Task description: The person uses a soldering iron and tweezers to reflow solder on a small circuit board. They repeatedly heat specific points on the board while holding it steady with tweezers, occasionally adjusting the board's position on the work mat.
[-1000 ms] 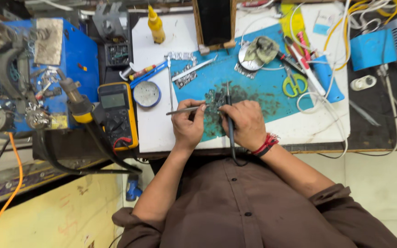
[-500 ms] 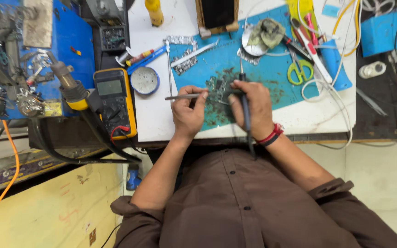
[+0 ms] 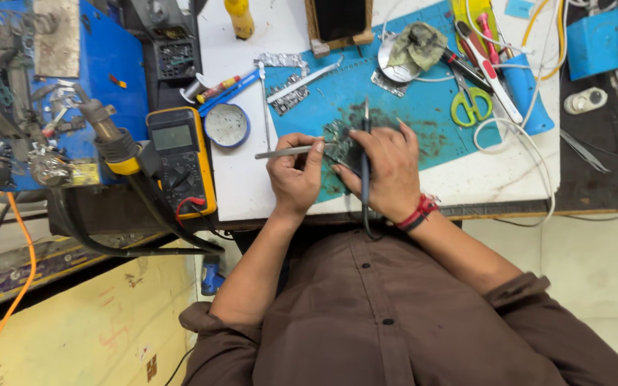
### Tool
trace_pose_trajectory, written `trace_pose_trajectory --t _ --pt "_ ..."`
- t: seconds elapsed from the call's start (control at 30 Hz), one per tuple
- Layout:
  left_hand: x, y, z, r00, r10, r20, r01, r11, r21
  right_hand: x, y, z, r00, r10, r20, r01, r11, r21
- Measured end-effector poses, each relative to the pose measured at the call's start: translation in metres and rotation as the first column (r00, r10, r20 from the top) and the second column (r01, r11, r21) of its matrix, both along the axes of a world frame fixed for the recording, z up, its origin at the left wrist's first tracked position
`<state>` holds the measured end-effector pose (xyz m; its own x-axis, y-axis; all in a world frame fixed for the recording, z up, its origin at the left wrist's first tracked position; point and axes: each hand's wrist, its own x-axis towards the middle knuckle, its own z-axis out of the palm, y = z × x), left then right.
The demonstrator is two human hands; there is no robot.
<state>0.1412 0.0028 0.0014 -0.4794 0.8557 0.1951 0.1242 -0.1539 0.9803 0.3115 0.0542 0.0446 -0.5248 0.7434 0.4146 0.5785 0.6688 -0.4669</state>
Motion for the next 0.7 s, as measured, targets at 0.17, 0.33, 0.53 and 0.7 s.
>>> trace_pose_trajectory --t 0.17,0.33,0.53,0.7 --pt "-0.002 -0.001 0.003 0.999 0.019 -0.042 -0.019 1.000 0.000 0.012 -0.001 -0.016 0.988 -0.020 -0.153 0.021 1.000 0.006" --pt "-0.004 0.000 0.007 0.986 -0.029 -0.162 0.026 0.999 -0.018 0.022 -0.001 -0.034 0.859 -0.075 -0.506 -0.068 0.964 -0.259" --pt "-0.005 0.003 0.012 0.982 -0.064 -0.175 0.052 0.996 -0.072 0.028 0.003 -0.035 0.874 -0.108 -0.474 -0.060 0.944 -0.325" --pt "-0.005 0.006 0.013 0.971 -0.055 -0.234 0.028 0.993 -0.118 0.027 0.007 -0.034 0.897 0.004 -0.442 -0.100 0.976 -0.194"
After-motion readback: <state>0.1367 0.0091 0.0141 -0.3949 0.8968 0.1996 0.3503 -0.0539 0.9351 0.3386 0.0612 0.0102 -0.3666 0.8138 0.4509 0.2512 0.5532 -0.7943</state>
